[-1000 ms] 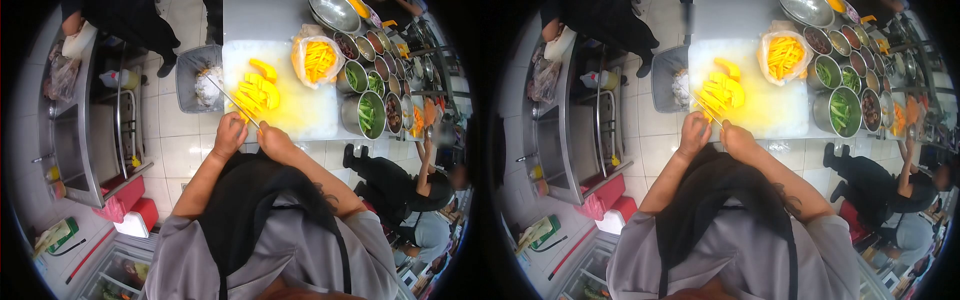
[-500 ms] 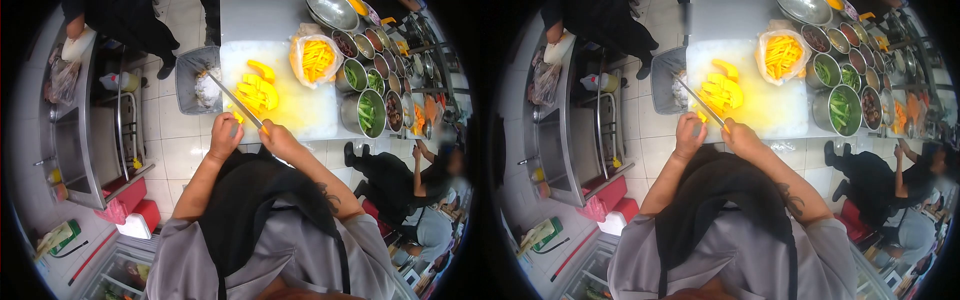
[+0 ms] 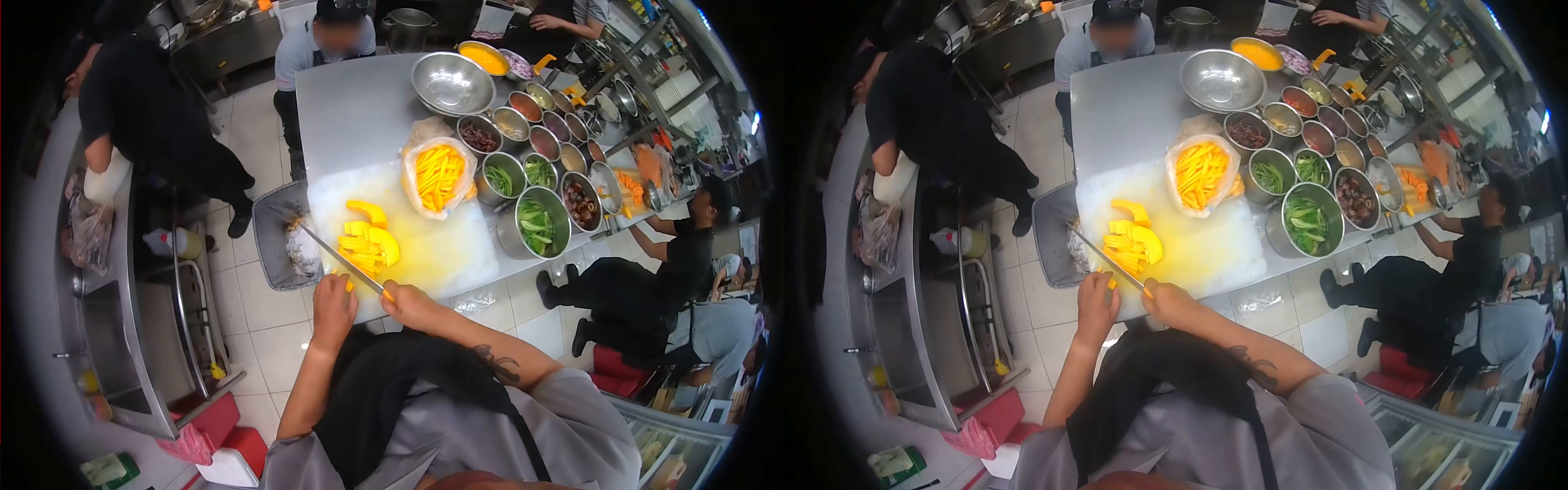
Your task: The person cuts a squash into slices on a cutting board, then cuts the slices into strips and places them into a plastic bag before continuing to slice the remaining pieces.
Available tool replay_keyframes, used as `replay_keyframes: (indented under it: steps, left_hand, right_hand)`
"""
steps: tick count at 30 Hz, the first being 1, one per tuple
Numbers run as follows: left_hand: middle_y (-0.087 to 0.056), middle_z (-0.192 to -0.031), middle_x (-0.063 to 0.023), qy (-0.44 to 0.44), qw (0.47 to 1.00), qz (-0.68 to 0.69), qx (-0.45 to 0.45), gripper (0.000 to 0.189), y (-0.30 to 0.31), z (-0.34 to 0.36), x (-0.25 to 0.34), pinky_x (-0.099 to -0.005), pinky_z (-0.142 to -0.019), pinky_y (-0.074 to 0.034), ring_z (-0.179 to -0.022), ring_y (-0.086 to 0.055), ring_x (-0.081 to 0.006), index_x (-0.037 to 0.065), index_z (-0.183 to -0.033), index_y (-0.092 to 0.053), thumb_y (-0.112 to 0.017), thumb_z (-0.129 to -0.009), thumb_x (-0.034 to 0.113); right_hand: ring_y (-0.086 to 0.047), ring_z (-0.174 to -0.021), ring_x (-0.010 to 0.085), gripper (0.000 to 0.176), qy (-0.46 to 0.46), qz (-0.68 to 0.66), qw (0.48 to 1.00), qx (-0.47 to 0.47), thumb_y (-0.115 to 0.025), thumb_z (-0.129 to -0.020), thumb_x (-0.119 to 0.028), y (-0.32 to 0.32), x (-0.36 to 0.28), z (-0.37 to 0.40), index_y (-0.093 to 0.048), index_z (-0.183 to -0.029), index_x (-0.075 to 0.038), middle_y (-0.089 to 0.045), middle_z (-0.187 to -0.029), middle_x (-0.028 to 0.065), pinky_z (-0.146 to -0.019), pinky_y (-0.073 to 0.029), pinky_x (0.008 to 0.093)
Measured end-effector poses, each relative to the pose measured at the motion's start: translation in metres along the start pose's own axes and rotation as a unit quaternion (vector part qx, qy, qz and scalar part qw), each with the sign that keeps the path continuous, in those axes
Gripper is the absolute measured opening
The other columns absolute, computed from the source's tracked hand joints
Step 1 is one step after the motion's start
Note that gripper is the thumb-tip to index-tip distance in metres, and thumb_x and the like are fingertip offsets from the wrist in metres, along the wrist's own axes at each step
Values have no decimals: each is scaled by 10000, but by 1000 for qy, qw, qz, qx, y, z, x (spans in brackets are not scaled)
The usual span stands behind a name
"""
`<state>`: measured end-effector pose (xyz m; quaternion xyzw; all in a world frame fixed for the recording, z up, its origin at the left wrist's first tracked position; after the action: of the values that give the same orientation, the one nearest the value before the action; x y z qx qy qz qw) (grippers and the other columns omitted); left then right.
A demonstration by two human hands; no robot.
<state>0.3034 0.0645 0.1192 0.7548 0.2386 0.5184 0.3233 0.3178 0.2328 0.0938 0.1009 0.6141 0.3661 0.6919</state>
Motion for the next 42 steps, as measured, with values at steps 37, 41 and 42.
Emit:
replay_keyframes:
  steps: [37, 41, 42]
  left_hand:
    - [-609, -1078, -181, -19, 995, 40, 88, 371, 5, 6, -1, -470, -889, -495, -1037, -602, -396, 9, -1114, -599, -806, -815, 81]
    - [-629, -1089, -191, -28, 994, 38, 99, 373, 5, 14, -8, -485, -903, -490, -1017, -605, -410, 8, -1124, -600, -804, -812, 36]
    - [-631, -1091, -190, -35, 994, 33, 100, 376, 4, 13, -7, -487, -910, -486, -1018, -605, -408, 8, -1130, -601, -802, -813, 33]
  right_hand:
    - [-670, -781, 492, 223, 19, 32, 999, -3, -616, -1026, -212, 11, -22, 7, -565, -1020, 5, -678, -814, 280, -714, -529, 550]
    - [-669, -765, 483, 202, 59, 71, 996, 10, -616, -1024, -193, 15, -37, 13, -555, -1010, -1, -670, -798, 275, -703, -530, 558]
    - [-670, -764, 481, 198, 65, 79, 995, 13, -618, -1022, -188, 15, -39, 14, -554, -1008, -2, -668, -792, 274, -702, -531, 559]
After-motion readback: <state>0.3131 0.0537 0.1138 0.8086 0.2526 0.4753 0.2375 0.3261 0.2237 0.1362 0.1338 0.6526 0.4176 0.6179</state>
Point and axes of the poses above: each hand's wrist, its own z-axis away from the middle knuckle, its own y-axis out of the back of the hand, x = y × z, the point moved 9 cm from there along -z, towards the middle knuckle
